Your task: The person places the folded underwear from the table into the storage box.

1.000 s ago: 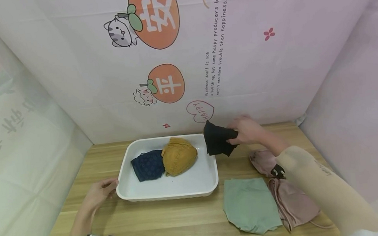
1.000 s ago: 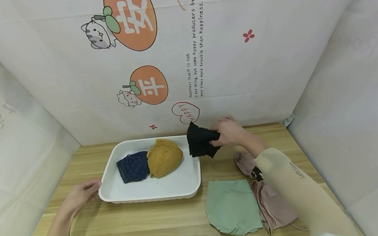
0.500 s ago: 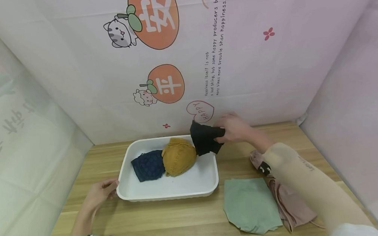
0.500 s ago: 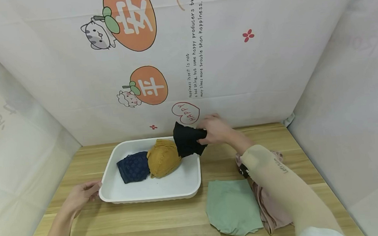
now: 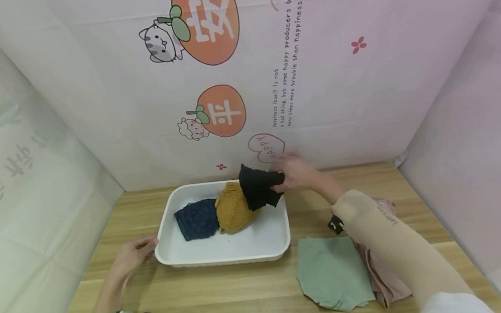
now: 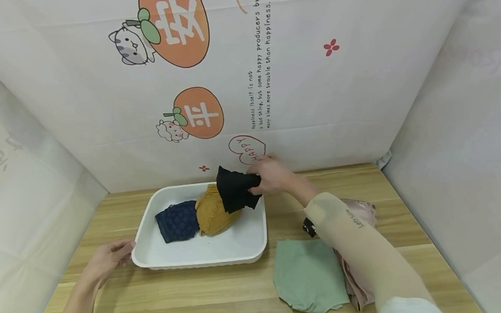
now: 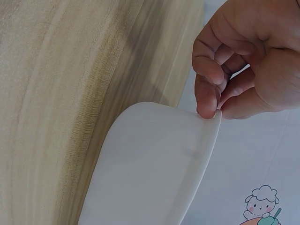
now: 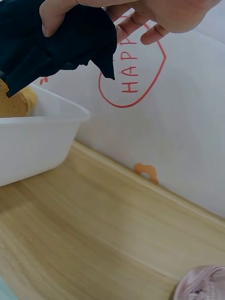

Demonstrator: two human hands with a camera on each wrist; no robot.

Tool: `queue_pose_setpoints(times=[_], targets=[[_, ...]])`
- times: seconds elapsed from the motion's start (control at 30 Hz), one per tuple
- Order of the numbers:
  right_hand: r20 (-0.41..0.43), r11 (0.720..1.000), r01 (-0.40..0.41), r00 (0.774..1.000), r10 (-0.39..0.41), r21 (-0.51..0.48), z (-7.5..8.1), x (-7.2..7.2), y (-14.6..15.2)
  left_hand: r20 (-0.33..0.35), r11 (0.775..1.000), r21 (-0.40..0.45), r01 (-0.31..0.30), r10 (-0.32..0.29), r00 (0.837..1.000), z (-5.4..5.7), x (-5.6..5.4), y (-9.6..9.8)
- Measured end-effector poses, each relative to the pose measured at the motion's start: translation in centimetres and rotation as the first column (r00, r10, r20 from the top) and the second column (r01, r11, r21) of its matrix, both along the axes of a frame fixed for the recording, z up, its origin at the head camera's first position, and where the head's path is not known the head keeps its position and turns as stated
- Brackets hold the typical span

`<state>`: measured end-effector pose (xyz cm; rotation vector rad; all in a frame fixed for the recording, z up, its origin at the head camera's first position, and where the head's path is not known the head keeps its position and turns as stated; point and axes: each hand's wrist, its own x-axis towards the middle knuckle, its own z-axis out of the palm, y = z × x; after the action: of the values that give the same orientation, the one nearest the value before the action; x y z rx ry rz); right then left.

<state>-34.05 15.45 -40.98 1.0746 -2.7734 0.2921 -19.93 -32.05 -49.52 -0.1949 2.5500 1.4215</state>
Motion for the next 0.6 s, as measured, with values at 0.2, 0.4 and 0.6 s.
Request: queue_pose_setpoints(times=[0.2, 0.4, 0.6], targets=[[0.020, 1.000, -0.011, 1.000, 0.011, 0.024, -0.7, -0.2, -1.0, -0.004, 1.000, -0.004, 0.003, -0.003, 1.000, 0.1, 0.0, 0.0], [0.034, 0.999, -0.024, 0.999, 0.023, 0.036, -1.7, -0.5, -1.6, -0.006, 1.000, -0.007, 0.005, -0.005, 1.000, 0.1, 0.0, 0.0], [0.055, 0.998, -0.025, 0.998, 0.022, 0.055, -3.1, -0.8, -1.7, -0.009, 1.000, -0.002, 0.006, -0.006, 1.000, 0.1, 0.0, 0.1]])
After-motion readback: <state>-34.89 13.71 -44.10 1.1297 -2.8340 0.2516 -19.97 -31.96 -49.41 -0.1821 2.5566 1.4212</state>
